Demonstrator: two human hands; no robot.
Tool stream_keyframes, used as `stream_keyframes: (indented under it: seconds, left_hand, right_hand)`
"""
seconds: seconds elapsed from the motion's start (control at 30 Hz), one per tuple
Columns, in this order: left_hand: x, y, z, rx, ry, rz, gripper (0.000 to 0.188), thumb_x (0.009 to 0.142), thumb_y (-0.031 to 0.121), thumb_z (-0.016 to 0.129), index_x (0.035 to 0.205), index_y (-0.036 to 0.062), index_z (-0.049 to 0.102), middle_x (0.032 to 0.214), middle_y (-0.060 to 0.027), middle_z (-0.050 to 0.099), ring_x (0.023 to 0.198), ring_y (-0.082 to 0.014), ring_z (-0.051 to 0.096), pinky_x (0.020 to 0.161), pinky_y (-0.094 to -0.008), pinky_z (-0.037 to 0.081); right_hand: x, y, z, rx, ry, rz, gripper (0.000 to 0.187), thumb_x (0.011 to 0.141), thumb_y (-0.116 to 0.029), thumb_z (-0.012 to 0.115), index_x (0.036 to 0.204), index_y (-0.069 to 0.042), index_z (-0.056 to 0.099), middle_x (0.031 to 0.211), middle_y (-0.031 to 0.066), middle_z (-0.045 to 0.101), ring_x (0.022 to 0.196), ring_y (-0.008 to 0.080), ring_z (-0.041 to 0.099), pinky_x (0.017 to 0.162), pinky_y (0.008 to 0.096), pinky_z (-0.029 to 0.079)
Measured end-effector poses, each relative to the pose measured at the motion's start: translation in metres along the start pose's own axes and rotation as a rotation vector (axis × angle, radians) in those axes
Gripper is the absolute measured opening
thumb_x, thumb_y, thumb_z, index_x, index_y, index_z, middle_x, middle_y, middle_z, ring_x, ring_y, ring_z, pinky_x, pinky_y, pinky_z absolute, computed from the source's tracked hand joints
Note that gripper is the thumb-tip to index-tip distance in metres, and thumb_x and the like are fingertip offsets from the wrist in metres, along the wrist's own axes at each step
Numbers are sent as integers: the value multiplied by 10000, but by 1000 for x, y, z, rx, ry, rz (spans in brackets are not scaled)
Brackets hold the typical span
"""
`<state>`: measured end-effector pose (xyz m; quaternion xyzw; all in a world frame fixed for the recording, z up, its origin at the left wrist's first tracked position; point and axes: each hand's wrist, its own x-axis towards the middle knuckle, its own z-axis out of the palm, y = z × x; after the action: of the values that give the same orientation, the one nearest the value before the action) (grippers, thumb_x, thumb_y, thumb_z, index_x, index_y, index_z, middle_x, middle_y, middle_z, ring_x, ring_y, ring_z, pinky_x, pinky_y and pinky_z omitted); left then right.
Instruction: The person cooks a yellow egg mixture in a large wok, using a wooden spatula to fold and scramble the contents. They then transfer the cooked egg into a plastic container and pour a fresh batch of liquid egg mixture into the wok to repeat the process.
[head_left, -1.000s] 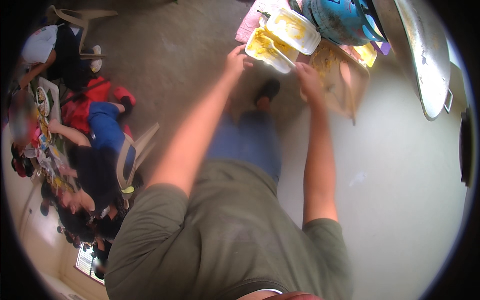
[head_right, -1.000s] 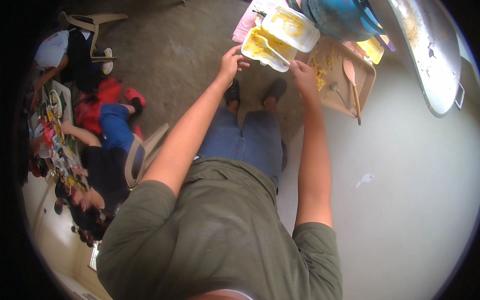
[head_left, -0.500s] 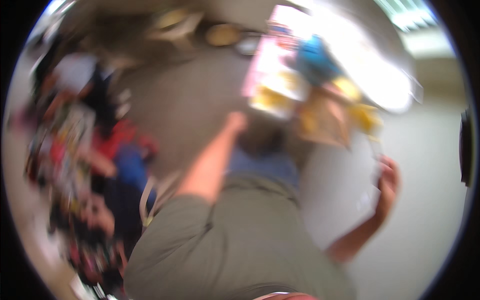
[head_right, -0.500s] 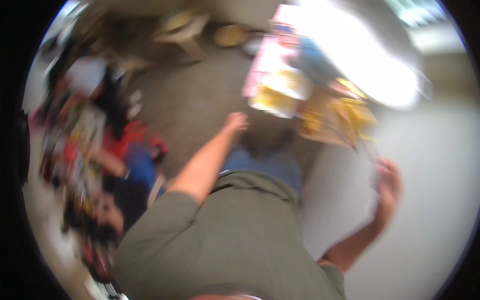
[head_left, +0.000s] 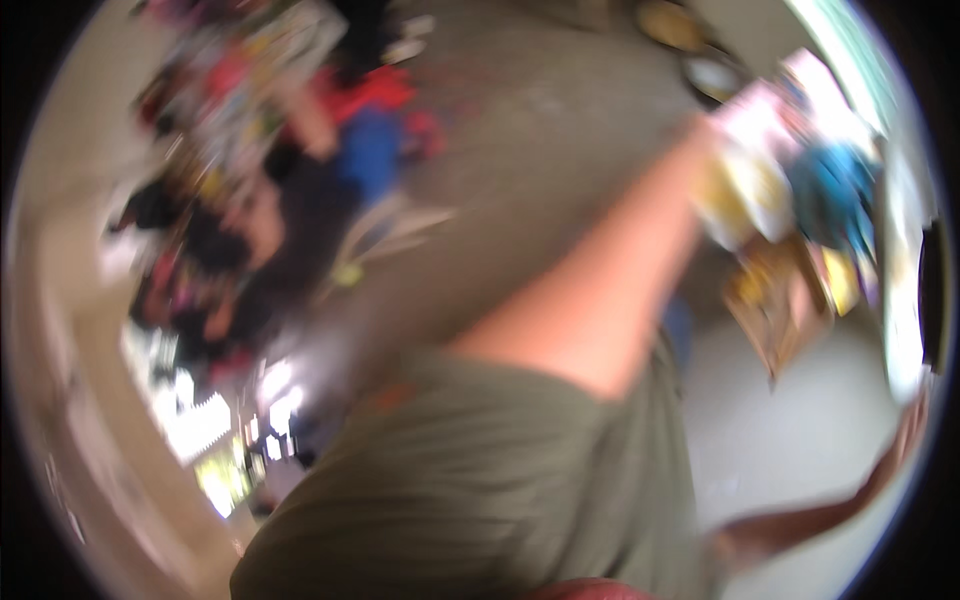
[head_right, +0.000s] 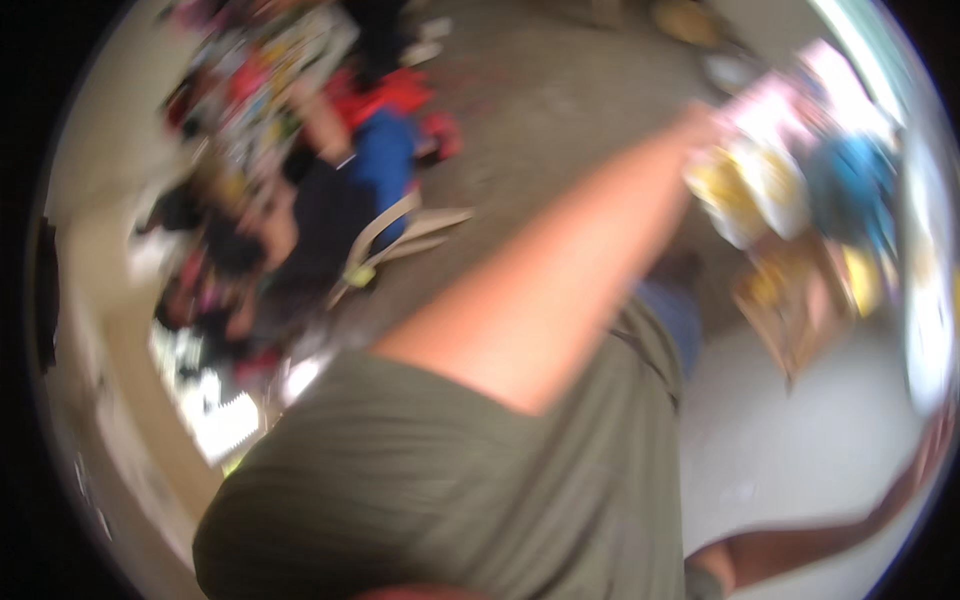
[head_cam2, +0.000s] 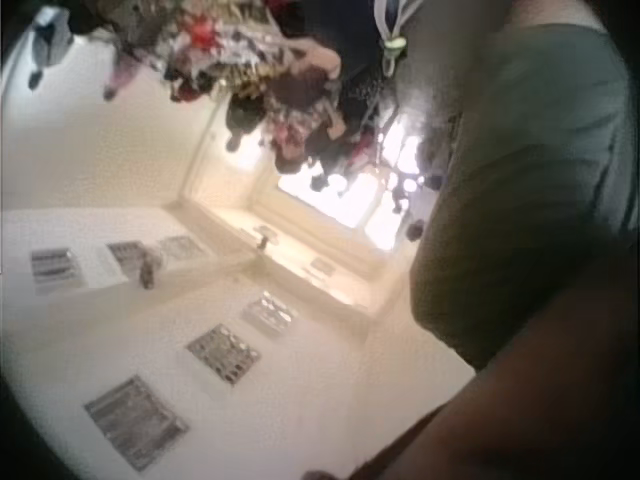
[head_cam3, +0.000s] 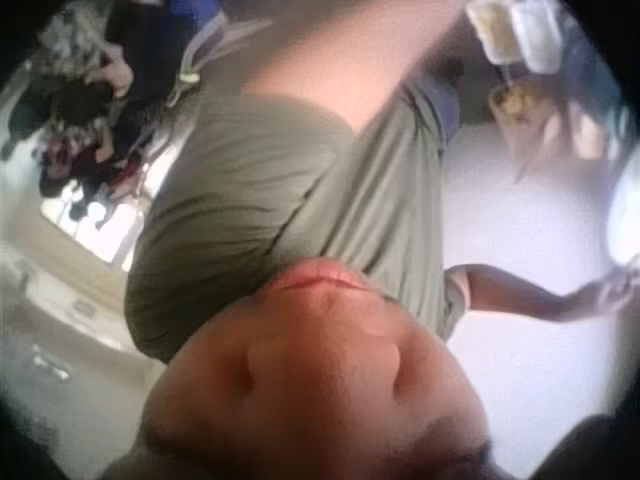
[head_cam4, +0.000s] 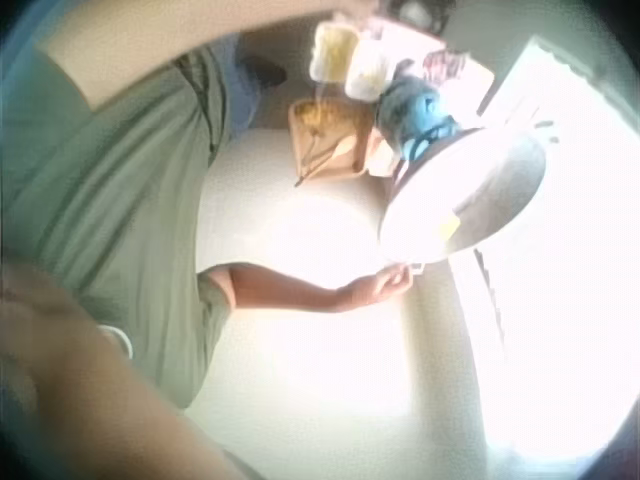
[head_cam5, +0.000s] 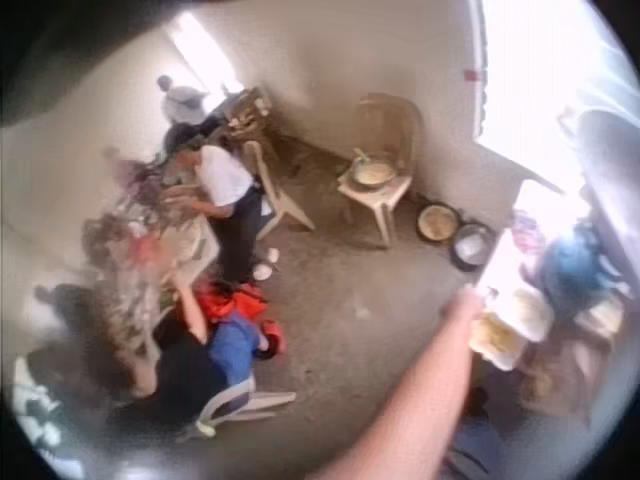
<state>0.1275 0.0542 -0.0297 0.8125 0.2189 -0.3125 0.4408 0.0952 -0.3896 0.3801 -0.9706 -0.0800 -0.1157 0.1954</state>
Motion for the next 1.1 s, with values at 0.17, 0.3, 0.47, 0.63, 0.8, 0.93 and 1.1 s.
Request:
stream_keyframes:
  seconds: [0.17,0.3,0.47,0.63,0.8,0.93,1.1]
  left_hand:
    - [-8,-27,-50,-219,-134,263,189,1003,181,584,1138,63,645,934,-77,665,741,-167,606,631,-336,490]
    - [-105,-14,-15,-259,-236,288,172,1018,171,583,1144,71,643,836,-38,673,655,-124,615,578,-285,505]
    - [-166,-42,42,-303,-248,221,189,1025,187,588,1165,74,647,884,-41,671,716,-113,621,612,-261,472]
    - [-207,-6,103,-465,-147,188,181,1038,186,597,1160,59,643,887,-27,638,811,-108,610,664,-259,477]
    - [-215,19,150,-409,-87,328,184,1040,178,601,1143,31,641,879,-23,625,824,-107,595,723,-273,502]
    - [-244,49,157,-342,-75,428,179,1041,182,602,1128,29,638,868,-9,610,810,-96,577,728,-266,491]
    - [-257,73,178,-310,-107,448,165,1039,173,600,1118,33,636,851,3,598,782,-83,556,720,-260,477]
  right_hand:
    - [72,-28,21,-304,-148,84,238,1042,-227,532,1188,-139,698,932,140,737,839,252,699,706,394,532]
    - [117,46,51,-673,-42,59,256,940,-95,535,1118,-173,702,907,111,736,903,309,739,716,460,549]
    - [151,73,94,-601,-131,-260,192,849,-65,617,986,-139,730,899,89,746,916,288,741,711,405,580]
    - [173,130,68,-635,-110,-325,133,861,-76,615,920,-122,725,822,79,737,912,289,736,696,419,569]
    - [188,105,48,-649,-359,-393,149,877,-90,611,910,-123,752,843,85,754,858,279,751,728,420,582]
    - [213,121,20,-606,-403,-191,195,896,-91,579,942,-118,766,902,109,769,854,283,749,762,404,581]
    - [241,150,39,-665,-541,-56,285,944,-122,557,1136,-75,761,1075,159,765,976,305,741,850,421,591]
